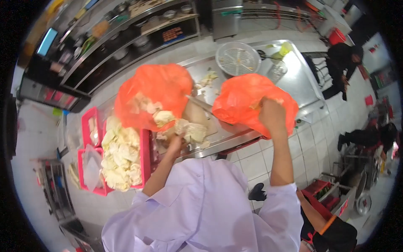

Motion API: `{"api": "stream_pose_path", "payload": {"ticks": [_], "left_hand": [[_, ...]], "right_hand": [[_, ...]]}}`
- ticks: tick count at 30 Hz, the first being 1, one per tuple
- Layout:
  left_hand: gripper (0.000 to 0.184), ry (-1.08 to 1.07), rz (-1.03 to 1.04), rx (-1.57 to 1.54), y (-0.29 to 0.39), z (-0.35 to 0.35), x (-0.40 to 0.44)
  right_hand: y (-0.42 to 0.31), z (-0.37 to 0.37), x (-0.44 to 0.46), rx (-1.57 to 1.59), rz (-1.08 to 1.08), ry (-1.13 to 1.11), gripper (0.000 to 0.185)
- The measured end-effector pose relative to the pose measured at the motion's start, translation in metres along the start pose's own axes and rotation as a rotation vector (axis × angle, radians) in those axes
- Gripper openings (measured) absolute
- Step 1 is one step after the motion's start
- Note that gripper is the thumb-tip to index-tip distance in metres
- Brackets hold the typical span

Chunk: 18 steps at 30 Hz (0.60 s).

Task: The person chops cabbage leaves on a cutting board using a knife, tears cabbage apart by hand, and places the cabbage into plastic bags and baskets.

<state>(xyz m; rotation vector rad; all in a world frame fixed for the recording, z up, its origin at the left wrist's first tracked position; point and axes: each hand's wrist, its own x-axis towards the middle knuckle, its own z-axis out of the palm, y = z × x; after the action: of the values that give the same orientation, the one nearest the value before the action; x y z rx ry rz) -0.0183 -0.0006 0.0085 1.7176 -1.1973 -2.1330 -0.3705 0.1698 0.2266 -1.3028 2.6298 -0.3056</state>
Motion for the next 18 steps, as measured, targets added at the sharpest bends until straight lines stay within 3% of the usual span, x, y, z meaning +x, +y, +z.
{"api": "stream_pose_path", "payload": {"ticks": [1, 3, 4, 6, 7, 9, 10, 11, 12, 14, 15, 17, 18], "left_hand": [[0.060, 0.032, -0.002, -0.008, -0.013, 0.002, 0.005], [0.064, 0.262, 0.336, 0.284, -0.029, 0.003, 0.008], [0.064, 0.271, 0.328, 0.294, -0.025, 0.000, 0.001], [0.069, 0.426, 0.601, 0.540, -0.001, 0.000, -0.010], [0.067, 0.550, 0.633, 0.573, 0.003, -0.001, -0.002], [0.060, 0.499, 0.570, 0.646, 0.013, -0.013, 0.016], [0.053, 0.442, 0.512, 0.712, 0.023, -0.020, 0.024], [0.042, 0.313, 0.463, 0.742, 0.035, -0.028, 0.027], [0.042, 0.318, 0.465, 0.743, 0.040, -0.029, 0.027], [0.035, 0.070, 0.239, 0.671, 0.049, -0.025, 0.027], [0.035, 0.066, 0.241, 0.670, 0.045, -0.018, 0.027], [0.032, -0.014, 0.110, -0.205, 0.025, -0.005, 0.031], [0.032, -0.015, 0.112, -0.205, 0.021, -0.003, 0.030]], "right_hand": [[-0.024, 0.022, -0.013, 0.085, -0.093, -0.026, 0.023], [-0.058, 0.087, -0.016, 0.189, -0.225, -0.117, 0.026], [-0.070, 0.132, -0.013, 0.207, -0.267, -0.187, 0.029], [-0.086, 0.220, -0.007, 0.030, -0.458, 0.124, 0.040], [-0.090, 0.241, -0.004, 0.038, -0.458, 0.122, 0.040], [-0.097, 0.260, 0.006, -0.208, -0.272, 0.197, 0.048], [-0.097, 0.260, 0.012, -0.202, -0.278, 0.199, 0.048], [-0.093, 0.257, 0.016, -0.146, -0.240, 0.083, 0.050], [-0.087, 0.255, 0.019, -0.093, -0.200, -0.030, 0.052], [-0.072, 0.253, 0.020, -0.099, -0.249, -0.030, 0.053], [-0.061, 0.252, 0.018, -0.107, -0.296, -0.035, 0.055], [-0.035, 0.249, 0.011, 0.036, -0.270, -0.085, 0.057], [-0.028, 0.250, 0.007, 0.185, -0.247, -0.136, 0.058]]}}
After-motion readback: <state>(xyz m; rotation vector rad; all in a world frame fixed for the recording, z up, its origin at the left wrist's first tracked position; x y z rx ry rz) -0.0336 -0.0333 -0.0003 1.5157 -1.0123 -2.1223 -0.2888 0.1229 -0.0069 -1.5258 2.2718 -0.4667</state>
